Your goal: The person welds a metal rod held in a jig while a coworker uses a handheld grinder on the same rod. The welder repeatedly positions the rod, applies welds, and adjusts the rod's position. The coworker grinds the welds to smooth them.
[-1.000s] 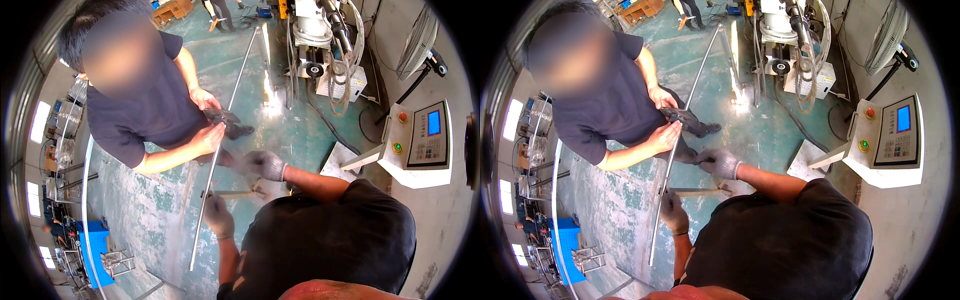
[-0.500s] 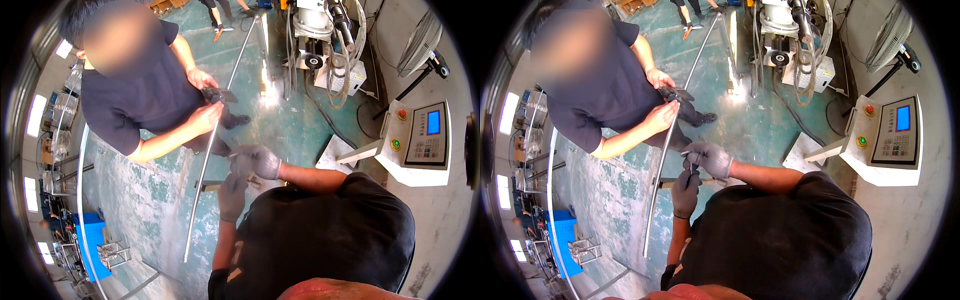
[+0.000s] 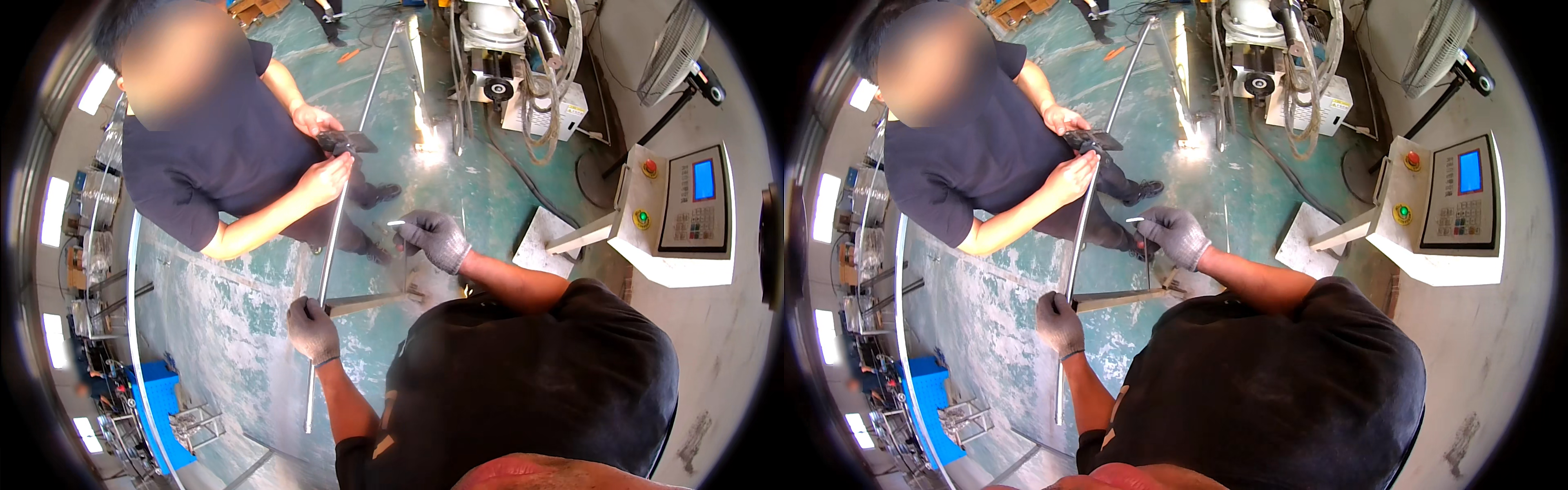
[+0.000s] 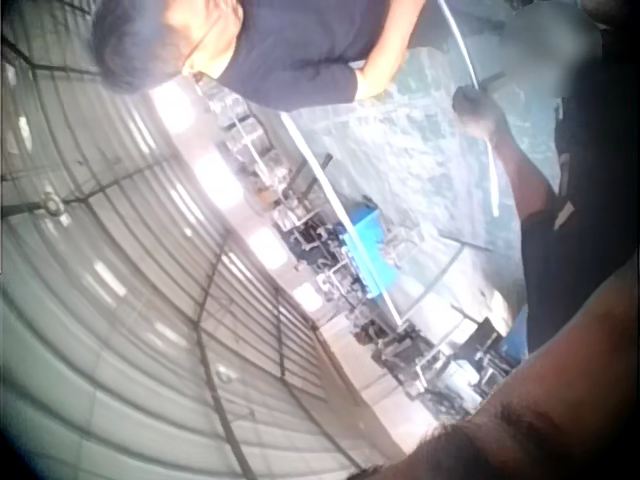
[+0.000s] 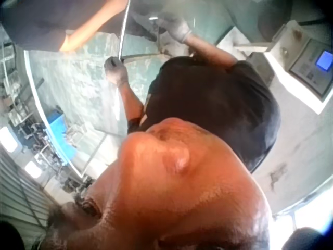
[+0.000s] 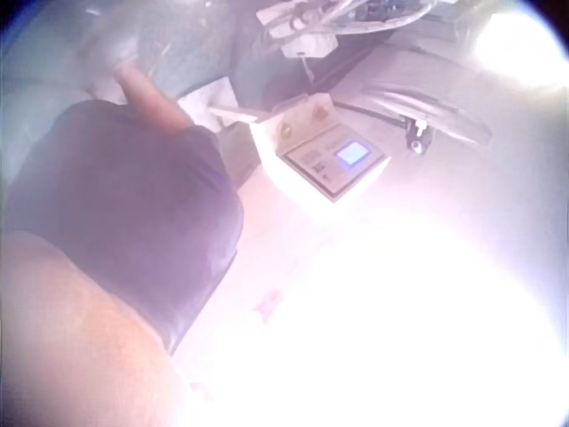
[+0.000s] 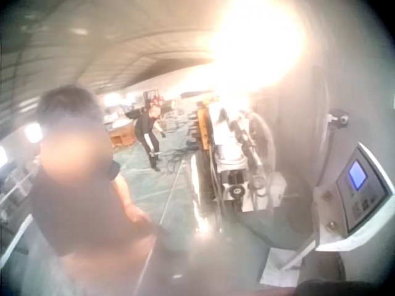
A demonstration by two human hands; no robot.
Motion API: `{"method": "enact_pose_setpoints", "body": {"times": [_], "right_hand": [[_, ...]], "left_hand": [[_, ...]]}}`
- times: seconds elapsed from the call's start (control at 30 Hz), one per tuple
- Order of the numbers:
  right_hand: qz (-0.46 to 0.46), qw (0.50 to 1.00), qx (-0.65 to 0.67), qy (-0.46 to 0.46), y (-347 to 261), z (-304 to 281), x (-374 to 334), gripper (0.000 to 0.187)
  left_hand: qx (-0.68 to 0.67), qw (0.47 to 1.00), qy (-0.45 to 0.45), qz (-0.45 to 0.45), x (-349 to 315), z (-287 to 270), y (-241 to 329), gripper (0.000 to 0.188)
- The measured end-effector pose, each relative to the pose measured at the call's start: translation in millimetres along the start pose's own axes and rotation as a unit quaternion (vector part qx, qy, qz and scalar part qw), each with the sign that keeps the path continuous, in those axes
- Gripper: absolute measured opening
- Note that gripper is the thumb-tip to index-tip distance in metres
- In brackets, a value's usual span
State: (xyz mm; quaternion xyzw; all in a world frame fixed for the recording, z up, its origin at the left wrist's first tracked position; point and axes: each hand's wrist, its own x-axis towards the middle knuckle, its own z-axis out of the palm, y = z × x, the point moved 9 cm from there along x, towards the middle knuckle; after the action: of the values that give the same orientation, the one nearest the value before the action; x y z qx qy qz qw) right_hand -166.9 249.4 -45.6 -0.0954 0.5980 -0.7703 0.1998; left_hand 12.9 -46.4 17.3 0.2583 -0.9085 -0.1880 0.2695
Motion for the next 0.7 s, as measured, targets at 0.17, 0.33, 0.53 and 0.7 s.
{"method": "enact_pose_setpoints", "body": {"times": [0.17, 0.33, 0.53, 0.7], "right_hand": [[-0.012, 1.0, -0.029, 0.004, 15.9, -6.2, 6.0, 0.025], [0.01, 0.998, -0.068, 0.011, 18.1, -2.7, 5.1, 0.025], [-0.002, 0.999, -0.046, -0.005, 32.0, 1.1, 7.1, 0.026], [0.004, 0.998, -0.06, -0.009, 41.4, 0.4, 8.7, 0.025]], "left_hand": [[0.04, 0.995, -0.068, -0.068, 2.6, 18.1, -12.4, 0.036], [0.061, 0.988, -0.092, -0.11, 4.6, 21.9, -19.6, 0.044], [0.113, 0.984, -0.085, -0.107, 7.1, 22.5, -13.4, 0.043], [0.128, 0.985, -0.064, -0.096, 5.2, 22.0, -10.6, 0.041]]}}
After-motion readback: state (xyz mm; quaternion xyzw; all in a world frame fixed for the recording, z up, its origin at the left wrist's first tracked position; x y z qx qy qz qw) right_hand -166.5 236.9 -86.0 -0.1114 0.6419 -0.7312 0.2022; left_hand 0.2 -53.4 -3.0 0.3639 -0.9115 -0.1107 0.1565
